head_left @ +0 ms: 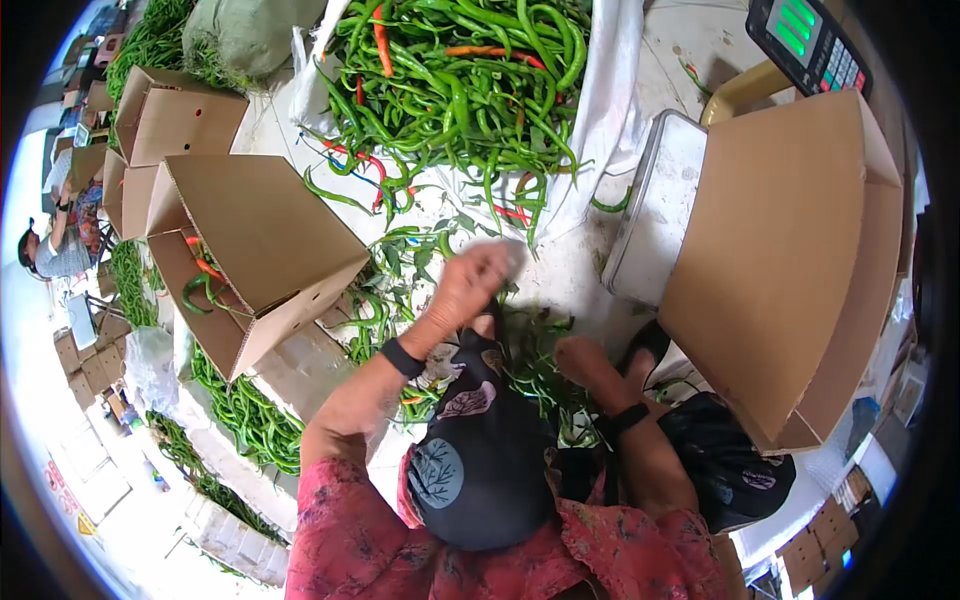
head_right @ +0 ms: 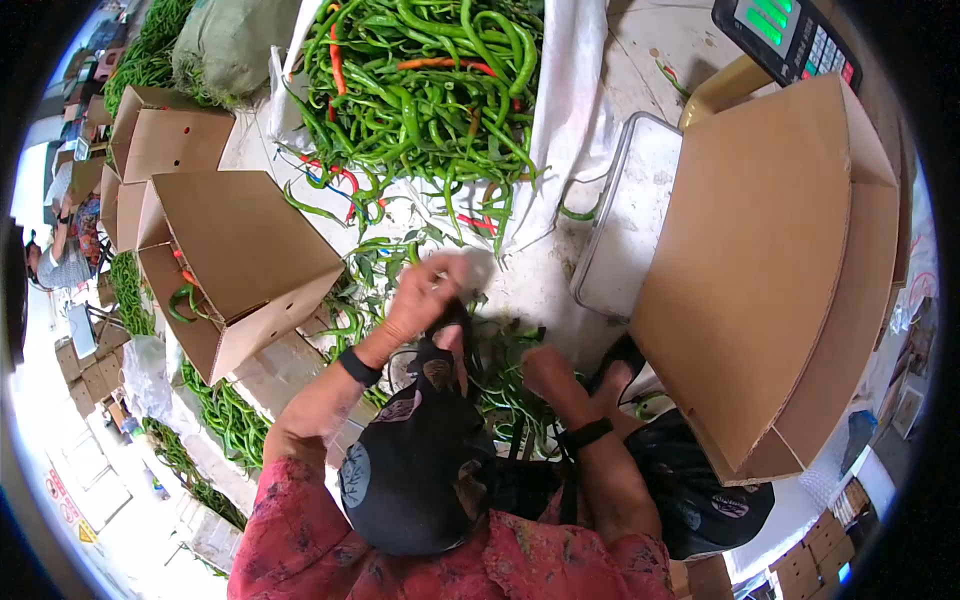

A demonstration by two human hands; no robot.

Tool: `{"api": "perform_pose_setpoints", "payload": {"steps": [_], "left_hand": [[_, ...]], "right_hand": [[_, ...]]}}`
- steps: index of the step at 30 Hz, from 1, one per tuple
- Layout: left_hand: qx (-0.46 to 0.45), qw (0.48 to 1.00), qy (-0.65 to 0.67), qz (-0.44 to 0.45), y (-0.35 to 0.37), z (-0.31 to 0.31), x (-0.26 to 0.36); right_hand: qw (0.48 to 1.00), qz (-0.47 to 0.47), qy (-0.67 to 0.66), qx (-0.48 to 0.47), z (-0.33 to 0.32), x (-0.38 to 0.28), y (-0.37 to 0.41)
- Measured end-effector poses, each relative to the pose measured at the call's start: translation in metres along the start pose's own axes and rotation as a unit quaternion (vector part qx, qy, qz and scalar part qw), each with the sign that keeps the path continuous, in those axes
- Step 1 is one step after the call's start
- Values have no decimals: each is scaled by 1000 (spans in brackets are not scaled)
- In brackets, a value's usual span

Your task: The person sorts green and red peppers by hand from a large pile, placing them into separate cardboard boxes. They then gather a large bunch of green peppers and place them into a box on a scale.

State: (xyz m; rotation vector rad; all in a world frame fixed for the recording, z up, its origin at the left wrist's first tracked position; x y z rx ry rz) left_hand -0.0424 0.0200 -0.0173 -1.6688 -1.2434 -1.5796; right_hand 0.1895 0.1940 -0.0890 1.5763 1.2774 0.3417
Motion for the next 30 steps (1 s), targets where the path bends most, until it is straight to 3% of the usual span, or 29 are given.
{"api": "perform_pose_setpoints", "payload": {"steps": [1,2,3,5,6,7,8,9,11,14,17,20,23,25,28,29,30], "left_hand": [[4,1000,-3,0,-1,-1,10],[74,997,-3,4,-15,-16,19],[149,987,-55,-5,-39,-27,41],[216,976,-24,31,-71,-35,36],[197,978,66,3,-89,-32,28],[179,970,161,-29,-104,-25,17],[165,970,144,-109,-113,-21,-11],[141,987,44,-64,-109,-24,2],[151,978,-133,49,-97,-43,-23],[240,921,-293,87,-52,-96,-57],[174,891,-421,4,-19,-117,-100],[72,868,-492,11,13,-78,-95],[83,881,-466,17,69,-61,-93],[35,874,-485,3,125,-55,-106],[-160,866,-449,-150,213,-45,-143],[-215,842,-481,-118,237,-44,-157],[-327,808,-449,-196,229,-44,-143]], "right_hand": [[997,-26,-45,53,-18,-7,2],[989,-53,-90,105,-35,-15,5],[989,-43,-72,120,-63,-24,10],[978,-10,-171,120,-84,-40,17],[978,-13,-168,119,-83,-42,12],[965,-24,-170,199,-84,-38,11],[946,-37,-171,273,-83,-35,13],[951,-39,-168,258,-75,-30,10],[916,-90,-134,366,-77,-16,10],[934,-68,-152,317,-62,11,0],[948,-23,-153,278,-50,8,0],[961,-23,-127,244,-37,-4,-6],[976,-35,-95,192,-23,-16,-9],[985,-38,-79,151,-13,-21,-8],[998,8,-8,61,12,-22,-5],[999,9,-15,31,21,-19,-4],[1000,11,-22,4,28,-12,-4]]}}
Point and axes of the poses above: each hand's wrist, its own y-axis away from the middle knuckle, its own z-axis out of the palm, x = y × z, the point moved 5 cm from there along -y, towards the middle knuckle, and after that the axes turned 8 degrees about z, right-handed, at the moved point
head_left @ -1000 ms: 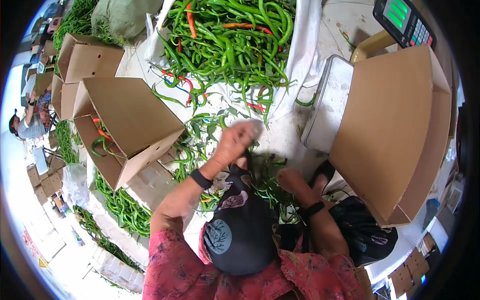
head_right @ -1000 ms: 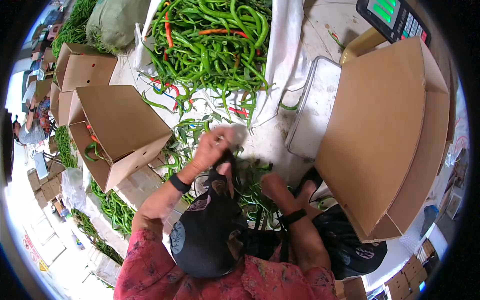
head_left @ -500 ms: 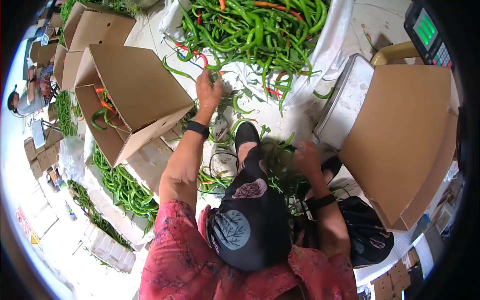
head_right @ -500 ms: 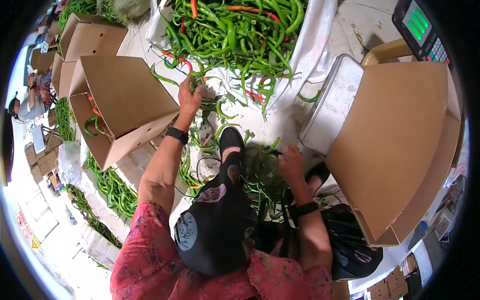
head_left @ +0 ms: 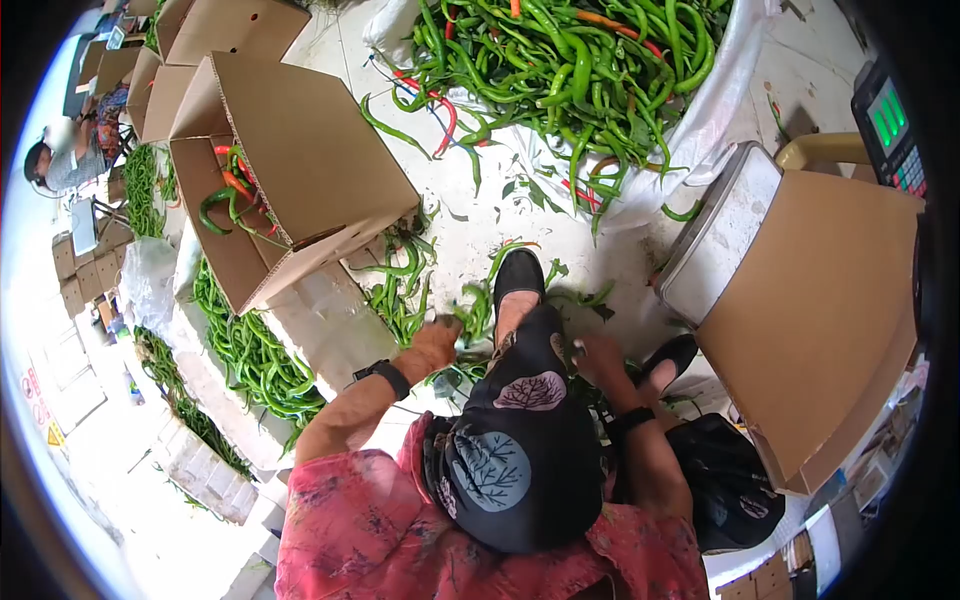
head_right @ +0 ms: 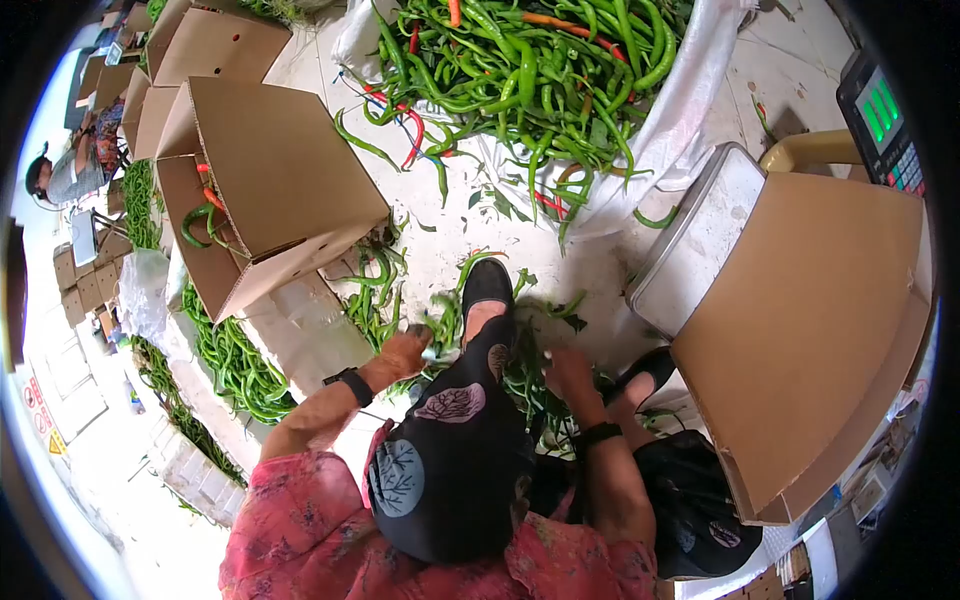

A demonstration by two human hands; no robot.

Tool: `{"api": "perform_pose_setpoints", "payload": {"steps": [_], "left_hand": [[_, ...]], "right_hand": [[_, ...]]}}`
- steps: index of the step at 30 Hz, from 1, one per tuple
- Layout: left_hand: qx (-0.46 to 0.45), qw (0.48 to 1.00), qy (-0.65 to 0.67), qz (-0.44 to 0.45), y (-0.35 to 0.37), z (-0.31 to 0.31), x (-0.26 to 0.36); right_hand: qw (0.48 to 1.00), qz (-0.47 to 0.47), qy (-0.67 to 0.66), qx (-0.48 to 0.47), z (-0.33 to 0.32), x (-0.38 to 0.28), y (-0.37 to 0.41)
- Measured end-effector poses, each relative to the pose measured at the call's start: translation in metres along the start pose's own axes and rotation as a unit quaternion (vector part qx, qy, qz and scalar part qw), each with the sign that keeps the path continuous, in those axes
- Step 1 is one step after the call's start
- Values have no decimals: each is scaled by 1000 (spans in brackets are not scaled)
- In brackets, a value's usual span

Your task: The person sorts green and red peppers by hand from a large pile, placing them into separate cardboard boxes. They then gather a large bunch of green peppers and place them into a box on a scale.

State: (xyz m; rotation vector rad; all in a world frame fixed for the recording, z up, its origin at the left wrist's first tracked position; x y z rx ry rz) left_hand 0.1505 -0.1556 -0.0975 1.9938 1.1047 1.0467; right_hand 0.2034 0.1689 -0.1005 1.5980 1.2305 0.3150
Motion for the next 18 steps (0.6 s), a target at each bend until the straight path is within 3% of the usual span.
{"api": "perform_pose_setpoints", "payload": {"steps": [1,3,4,5,6,7,9,10,11,13,15,17,18], "left_hand": [[-143,990,15,-9,9,-32,16],[32,998,25,-50,1,-121,35],[133,987,80,-43,-22,-147,21],[233,963,134,-33,-46,-177,5],[358,918,170,1,-63,-213,-6],[532,826,179,58,-86,-239,-21],[637,768,56,-3,-117,-290,-39],[585,807,54,-66,-136,-299,-53],[528,838,49,-127,-154,-303,-67],[516,834,93,-173,-160,-302,-67],[396,898,134,-136,-162,-281,-43],[390,908,148,-45,-151,-251,-17],[479,860,174,26,-131,-243,-2]], "right_hand": [[1000,-2,3,1,16,16,-3],[981,-137,136,20,60,36,-11],[980,-140,139,22,58,33,-8],[993,-84,88,-15,52,31,-5],[998,-26,35,-54,45,27,-2],[998,-24,38,-51,35,19,1],[998,-6,-37,41,6,10,1],[998,-5,-34,44,-2,11,-1],[992,4,-111,58,-12,12,-7],[979,10,-189,72,-27,11,-15],[943,56,-315,92,-37,17,-16],[946,49,-305,99,-50,9,-13],[950,45,-292,105,-54,7,-10]]}}
Point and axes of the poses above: each hand's wrist, its own y-axis away from the middle knuckle, its own z-axis out of the palm, x = y × z, the point moved 5 cm from there along -y, towards the middle knuckle, and after that the axes turned 8 degrees about z, right-handed, at the moved point
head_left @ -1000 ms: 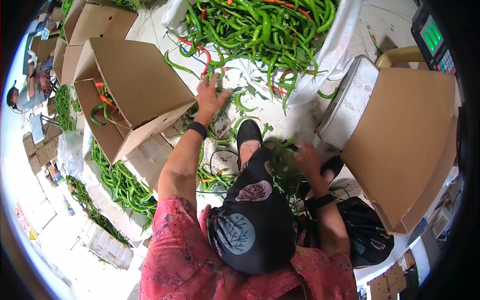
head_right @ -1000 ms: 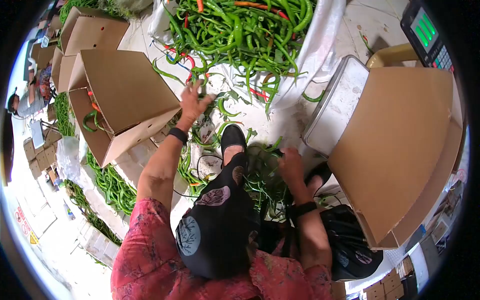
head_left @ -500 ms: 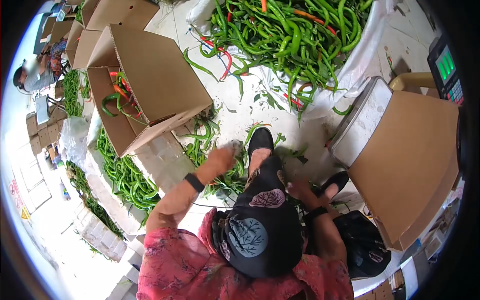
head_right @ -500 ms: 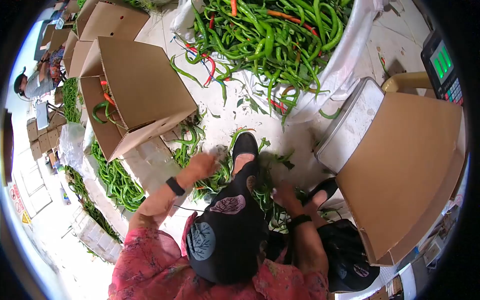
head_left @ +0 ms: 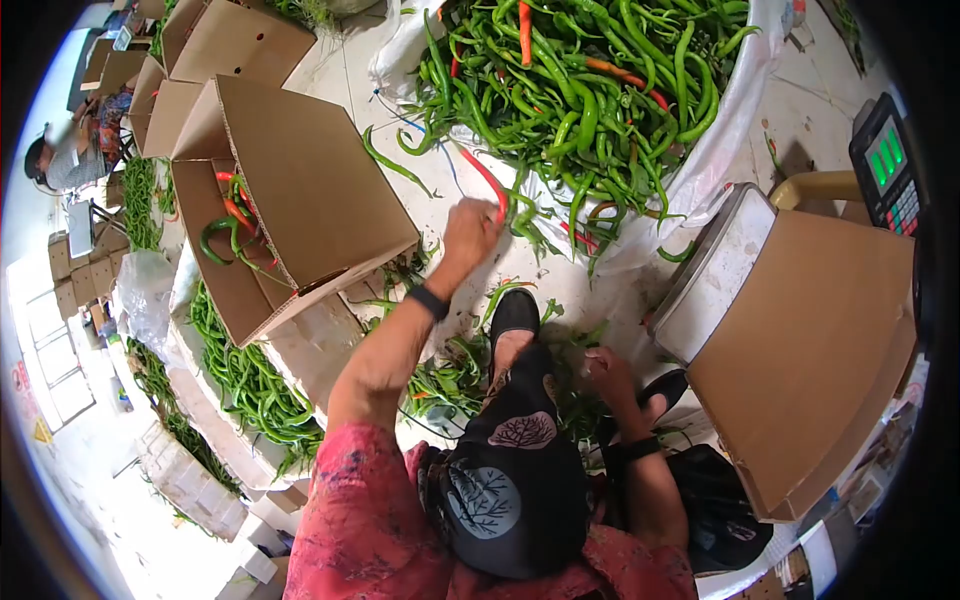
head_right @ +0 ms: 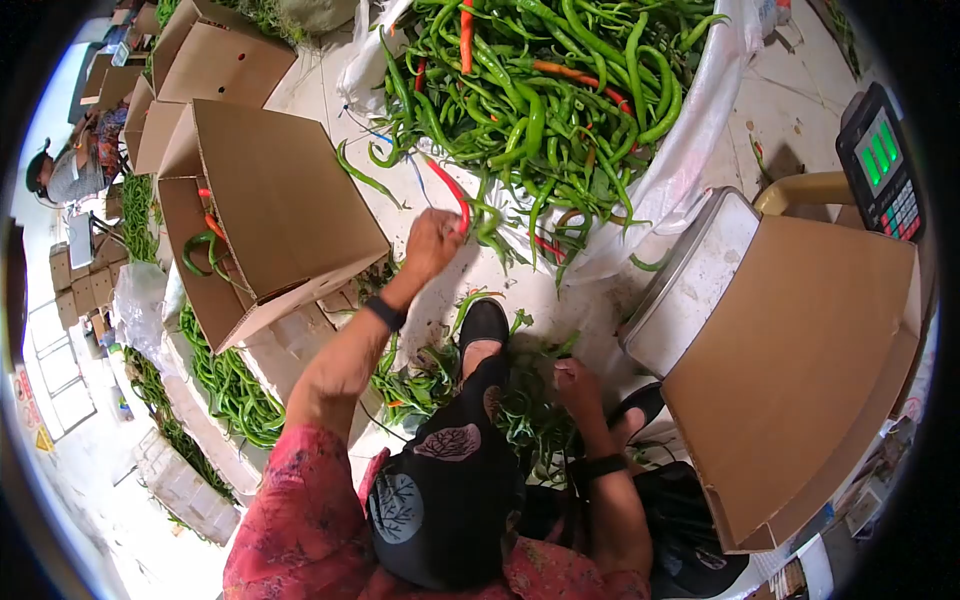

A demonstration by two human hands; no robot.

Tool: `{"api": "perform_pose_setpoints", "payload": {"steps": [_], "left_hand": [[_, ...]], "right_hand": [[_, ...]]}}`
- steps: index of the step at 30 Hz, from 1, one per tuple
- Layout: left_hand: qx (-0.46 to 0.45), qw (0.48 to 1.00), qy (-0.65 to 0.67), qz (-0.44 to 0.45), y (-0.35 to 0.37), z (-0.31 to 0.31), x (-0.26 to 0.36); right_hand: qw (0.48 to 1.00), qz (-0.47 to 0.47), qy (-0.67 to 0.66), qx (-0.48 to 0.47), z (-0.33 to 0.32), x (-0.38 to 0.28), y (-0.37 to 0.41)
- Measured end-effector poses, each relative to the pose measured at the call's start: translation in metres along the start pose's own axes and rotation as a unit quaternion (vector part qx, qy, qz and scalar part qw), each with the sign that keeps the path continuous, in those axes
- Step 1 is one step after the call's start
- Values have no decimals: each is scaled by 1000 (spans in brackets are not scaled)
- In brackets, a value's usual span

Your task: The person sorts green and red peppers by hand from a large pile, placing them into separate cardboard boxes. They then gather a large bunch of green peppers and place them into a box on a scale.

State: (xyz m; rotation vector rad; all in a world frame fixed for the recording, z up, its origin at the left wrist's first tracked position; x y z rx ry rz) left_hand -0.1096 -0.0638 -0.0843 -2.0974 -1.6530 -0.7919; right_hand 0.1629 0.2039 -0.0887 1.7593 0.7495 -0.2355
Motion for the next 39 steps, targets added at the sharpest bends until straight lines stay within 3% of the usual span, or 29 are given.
{"api": "perform_pose_setpoints", "payload": {"steps": [1,3,5,7,10,13,15,16,19,21,23,25,27,29,30,32,33,35,36,39], "left_hand": [[89,992,62,65,22,-11,14],[53,952,284,-98,49,-43,47],[-24,907,374,-195,68,-102,99],[33,870,470,-146,96,-151,128],[130,875,456,-98,129,-233,155],[233,881,406,-63,143,-286,136],[346,896,259,-101,136,-302,131],[374,911,161,-67,135,-305,133],[296,937,180,-47,114,-268,148],[160,912,368,-87,73,-208,157],[126,872,454,-132,18,-144,123],[155,844,480,-182,-33,-95,88],[186,841,429,-272,-83,-25,4],[147,689,639,-310,-114,-3,23],[150,687,639,-312,-129,12,14],[240,688,627,-274,-151,38,-13],[281,690,584,-322,-148,26,10],[234,679,628,-300,-146,42,-2],[235,633,699,-236,-139,39,10],[140,585,733,-317,-85,38,10]], "right_hand": [[1000,0,-1,-1,0,-1,2],[999,-15,37,-20,3,-3,5],[999,-25,37,-25,9,-2,6],[998,-36,34,-28,17,-3,9],[998,-47,22,-33,18,-15,10],[997,-71,34,-10,15,-28,18],[997,-53,45,-30,16,-27,17],[997,-54,43,-26,16,-24,16],[997,-45,53,-25,22,-6,12],[999,-29,33,-29,19,1,11],[999,-30,29,-15,14,-2,13],[999,-36,23,-3,10,2,7],[999,-36,24,-3,15,17,-4],[1000,-31,-3,-7,13,19,-9],[999,-21,-29,-10,10,22,-8],[999,-14,-42,-19,7,18,-6],[998,-6,-58,-25,6,18,-5],[997,-3,-68,-37,15,36,-10],[996,-3,-79,-45,18,41,-14],[997,45,-41,-43,21,33,-13]]}}
Point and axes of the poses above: each hand's wrist, its own y-axis away from the middle knuckle, its own z-axis out of the palm, x = y × z, the point moved 5 cm from there along -y, towards the middle knuckle, and after that the axes turned 8 degrees about z, right-handed, at the moved point
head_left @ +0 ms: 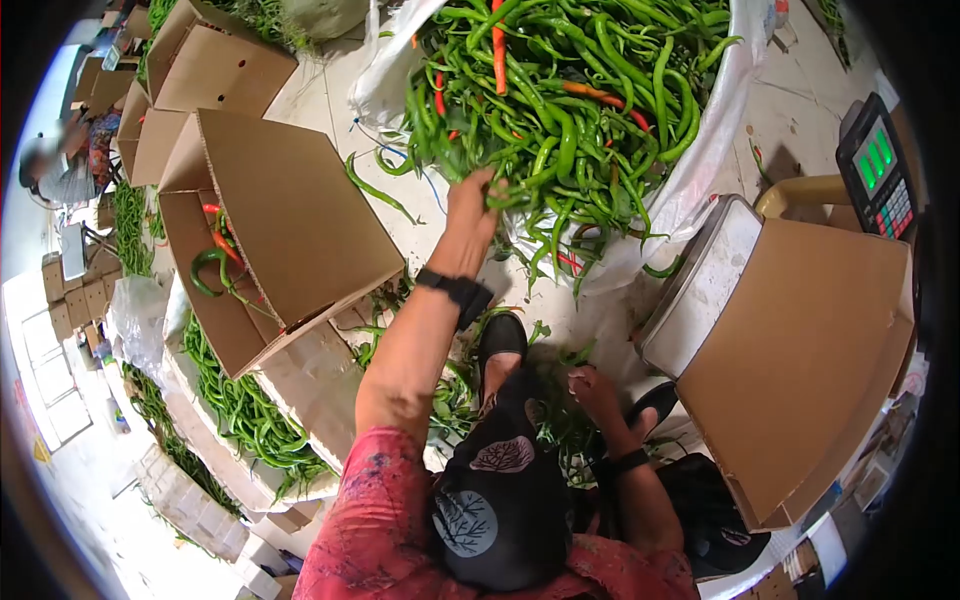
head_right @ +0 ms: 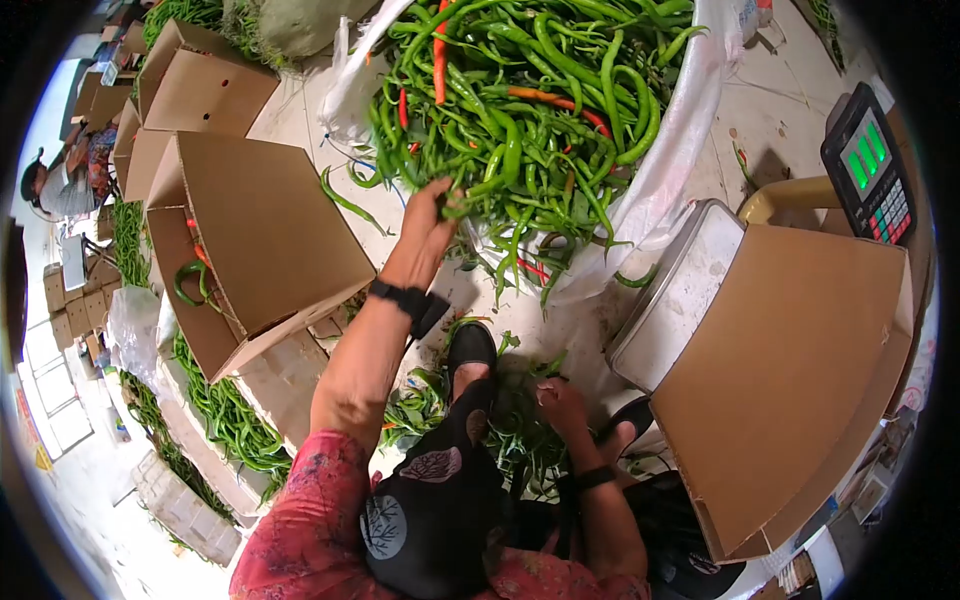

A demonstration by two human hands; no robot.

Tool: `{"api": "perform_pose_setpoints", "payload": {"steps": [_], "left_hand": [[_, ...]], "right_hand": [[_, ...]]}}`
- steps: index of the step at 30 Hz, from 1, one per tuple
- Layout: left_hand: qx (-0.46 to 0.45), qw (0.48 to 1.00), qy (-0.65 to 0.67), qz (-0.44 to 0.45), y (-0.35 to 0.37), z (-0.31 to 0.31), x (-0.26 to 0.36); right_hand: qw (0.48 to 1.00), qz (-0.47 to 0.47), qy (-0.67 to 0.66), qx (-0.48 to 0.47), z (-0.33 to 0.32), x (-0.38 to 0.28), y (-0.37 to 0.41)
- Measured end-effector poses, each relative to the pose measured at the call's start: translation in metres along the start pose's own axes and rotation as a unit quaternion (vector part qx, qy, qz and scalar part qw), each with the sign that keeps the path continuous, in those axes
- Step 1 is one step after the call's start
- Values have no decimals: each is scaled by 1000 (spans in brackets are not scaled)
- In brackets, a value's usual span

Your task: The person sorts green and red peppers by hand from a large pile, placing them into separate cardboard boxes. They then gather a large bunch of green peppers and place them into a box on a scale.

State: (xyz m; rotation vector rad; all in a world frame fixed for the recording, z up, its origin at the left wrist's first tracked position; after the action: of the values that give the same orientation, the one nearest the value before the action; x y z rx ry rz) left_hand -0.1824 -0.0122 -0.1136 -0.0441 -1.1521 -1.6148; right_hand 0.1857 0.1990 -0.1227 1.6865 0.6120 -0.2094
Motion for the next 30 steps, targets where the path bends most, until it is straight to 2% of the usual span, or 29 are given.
{"api": "perform_pose_setpoints", "payload": {"steps": [2,5,8,9,13,15,16,18,19,21,22,23,24,26,28,30], "left_hand": [[30,998,-41,-33,38,-17,-4],[60,995,-57,-49,50,-53,-6],[-17,974,-214,-76,47,-65,16],[5,970,-228,-78,43,-66,23],[-46,983,-151,-97,19,-70,29],[43,983,-173,36,19,-65,32],[41,983,-174,30,31,-52,29],[-22,949,-258,180,69,-21,46],[-12,943,-282,177,89,-11,52],[-12,938,-286,197,109,0,54],[-8,932,-287,220,114,3,54],[-41,923,-308,226,115,7,54],[-45,924,-308,222,119,23,50],[-35,975,-159,153,118,62,41],[-89,994,-61,-24,67,39,-4],[-125,987,-33,-93,57,53,-30]], "right_hand": [[1000,-1,-22,-7,1,-6,3],[1000,-6,-27,-8,-1,-19,1],[1000,1,-15,1,-1,-9,0],[1000,-1,-22,7,0,-5,-2],[998,-64,-27,3,3,-1,-5],[999,-42,-15,2,-1,-6,-1],[999,-38,-17,6,-4,-8,1],[999,-31,28,7,-6,-16,1],[999,-29,24,10,-12,-36,5],[963,-180,64,190,-48,-122,35],[946,-239,40,215,-66,-164,47],[924,-297,17,238,-83,-203,57],[920,-299,18,254,-96,-228,60],[913,-312,14,263,-112,-273,64],[898,-357,7,257,-118,-312,54],[877,-403,36,258,-123,-345,37]]}}
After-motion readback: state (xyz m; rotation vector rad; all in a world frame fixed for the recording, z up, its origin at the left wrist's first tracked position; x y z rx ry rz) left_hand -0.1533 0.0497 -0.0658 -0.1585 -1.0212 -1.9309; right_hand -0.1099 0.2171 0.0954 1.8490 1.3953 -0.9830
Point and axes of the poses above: each hand's wrist, its own y-axis away from the middle knuckle, its own z-axis out of the palm, x = y × z, the point moved 5 cm from there along -y, towards the middle knuckle, and after that the axes turned 8 degrees about z, right-handed, at the moved point
